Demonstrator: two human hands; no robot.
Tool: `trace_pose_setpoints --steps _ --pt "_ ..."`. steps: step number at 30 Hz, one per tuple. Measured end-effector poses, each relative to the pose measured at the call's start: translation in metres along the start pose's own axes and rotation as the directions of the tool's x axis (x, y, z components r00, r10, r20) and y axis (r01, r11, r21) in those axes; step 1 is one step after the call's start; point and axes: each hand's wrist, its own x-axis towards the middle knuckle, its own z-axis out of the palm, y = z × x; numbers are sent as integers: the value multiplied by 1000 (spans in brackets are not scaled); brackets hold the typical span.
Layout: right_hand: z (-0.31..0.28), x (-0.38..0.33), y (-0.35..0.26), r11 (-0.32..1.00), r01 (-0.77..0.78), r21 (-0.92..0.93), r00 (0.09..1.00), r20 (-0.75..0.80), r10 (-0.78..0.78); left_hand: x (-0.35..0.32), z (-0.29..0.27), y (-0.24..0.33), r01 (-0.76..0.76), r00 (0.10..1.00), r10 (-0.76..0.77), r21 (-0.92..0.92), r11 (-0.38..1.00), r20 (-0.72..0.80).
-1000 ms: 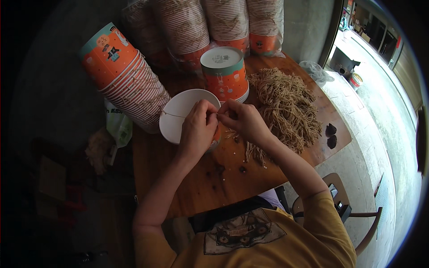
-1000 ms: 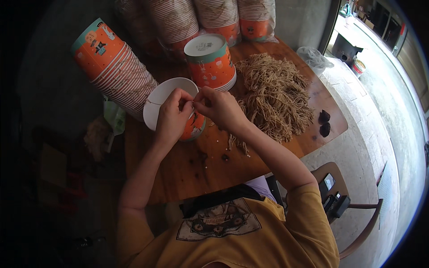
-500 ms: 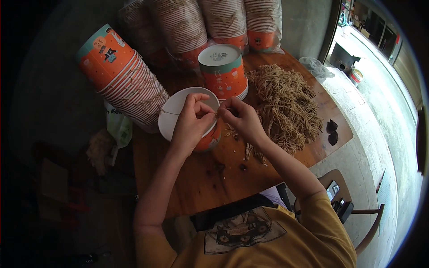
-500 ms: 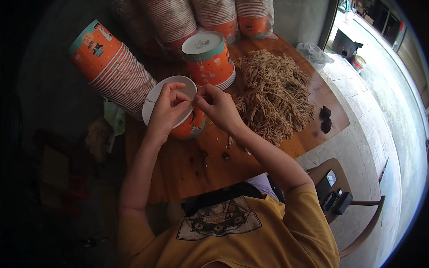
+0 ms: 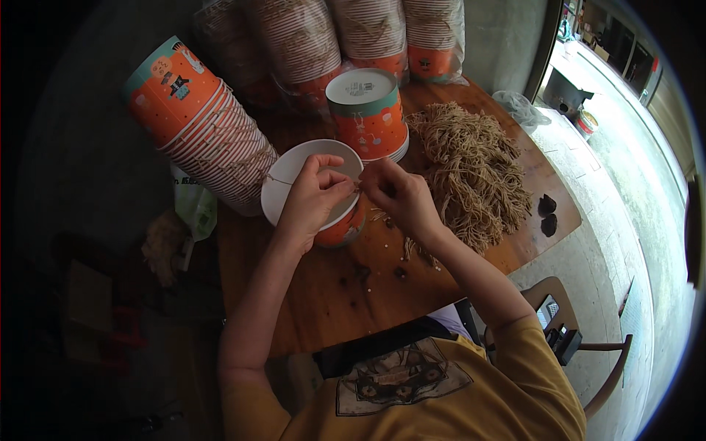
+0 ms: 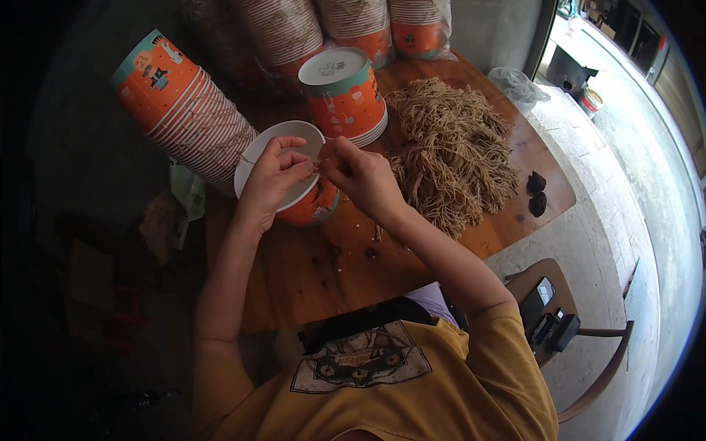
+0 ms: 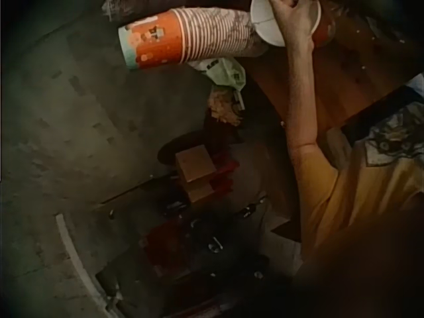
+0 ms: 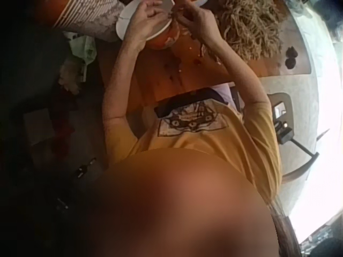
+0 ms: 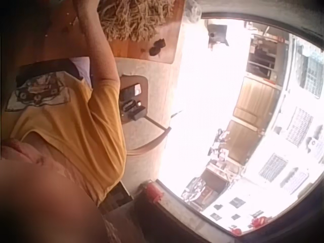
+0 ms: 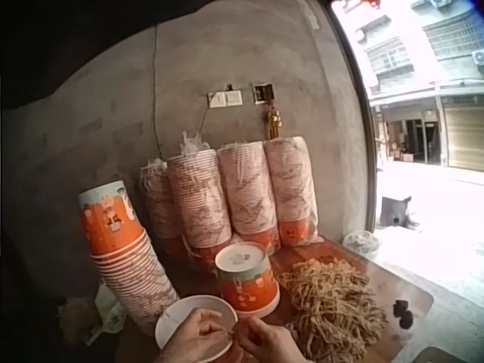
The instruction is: Tying strings to paper bowls to create handles.
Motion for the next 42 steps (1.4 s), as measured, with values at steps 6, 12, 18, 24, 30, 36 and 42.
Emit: trace_pose_setpoints --steps 6,12,18,24,30,36,42 --pt "-4 3 -3 908 271 -318 962 51 -270 1 2 0 -31 999 32 41 999 -24" --pt "-3 3 -2 856 342 -388 938 96 -332 1 3 0 -37 999 39 79 996 -20" --pt "4 2 2 954 155 -258 988 50 -147 -3 6 -3 -120 993 115 159 980 40" --pt "7 3 6 981 -130 142 991 60 122 -1 5 -9 -116 993 111 176 978 40" --pt "9 3 14 872 -252 419 968 109 227 -2 6 -8 -141 990 134 181 973 49" --pt "6 2 15 840 -276 467 961 130 244 -1 5 -9 -177 984 176 174 969 20" --pt "-2 2 7 927 -179 331 975 184 123 -1 7 -7 -153 988 155 169 974 2"
